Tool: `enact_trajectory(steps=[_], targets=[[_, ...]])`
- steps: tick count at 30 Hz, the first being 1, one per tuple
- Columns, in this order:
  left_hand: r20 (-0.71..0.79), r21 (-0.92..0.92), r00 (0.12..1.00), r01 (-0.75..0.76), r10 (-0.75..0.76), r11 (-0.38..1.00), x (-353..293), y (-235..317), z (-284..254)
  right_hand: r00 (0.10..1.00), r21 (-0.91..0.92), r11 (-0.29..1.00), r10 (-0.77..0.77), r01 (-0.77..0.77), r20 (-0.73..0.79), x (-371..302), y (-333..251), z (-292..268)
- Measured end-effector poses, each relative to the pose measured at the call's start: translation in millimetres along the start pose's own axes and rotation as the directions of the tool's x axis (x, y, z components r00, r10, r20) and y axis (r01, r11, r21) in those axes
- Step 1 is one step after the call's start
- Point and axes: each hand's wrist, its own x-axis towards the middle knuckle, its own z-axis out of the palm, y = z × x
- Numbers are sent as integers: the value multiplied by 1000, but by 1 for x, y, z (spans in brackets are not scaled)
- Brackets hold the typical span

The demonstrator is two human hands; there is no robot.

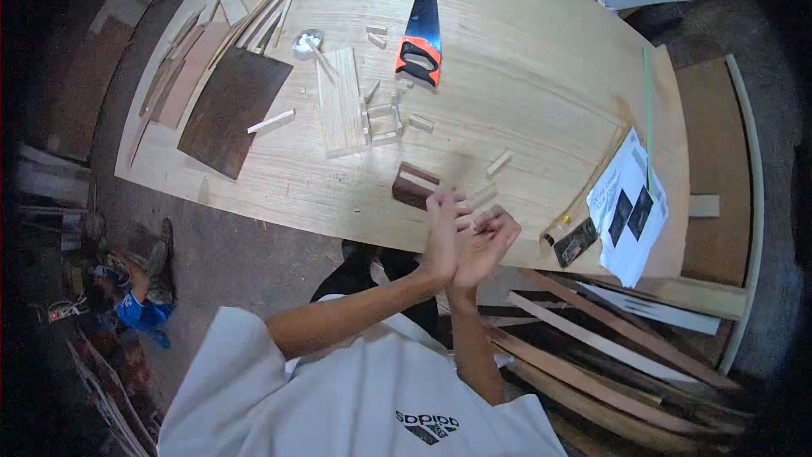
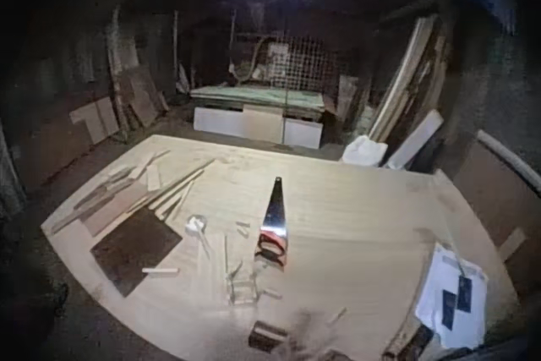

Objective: The person assembles a small wooden frame structure on a workbench using small wooden dowels and planks. They arrange the pieces into a rectangular shape and then apply a white substance to the joints using a small brush.

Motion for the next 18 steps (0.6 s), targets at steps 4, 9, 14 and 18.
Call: enact_trajectory(steps=[4, 9, 14, 18], targets=[[272, 140, 961, 20, -58, 990, -15, 13, -28, 952, -414, 880, -116, 231, 283, -14, -21, -1], [99, -41, 993, 65, -61, 997, -6, 43, -62, 932, -595, 758, -45, 267, 360, -85, -16, -4], [-52, -51, 994, 96, -99, 994, -3, 49, -140, 647, -565, 801, 329, 195, 689, -115, 4, 4], [-145, -120, 989, -37, 20, 992, 7, 59, -188, 570, -450, 870, 477, -201, 669, -88, 22, 2]])
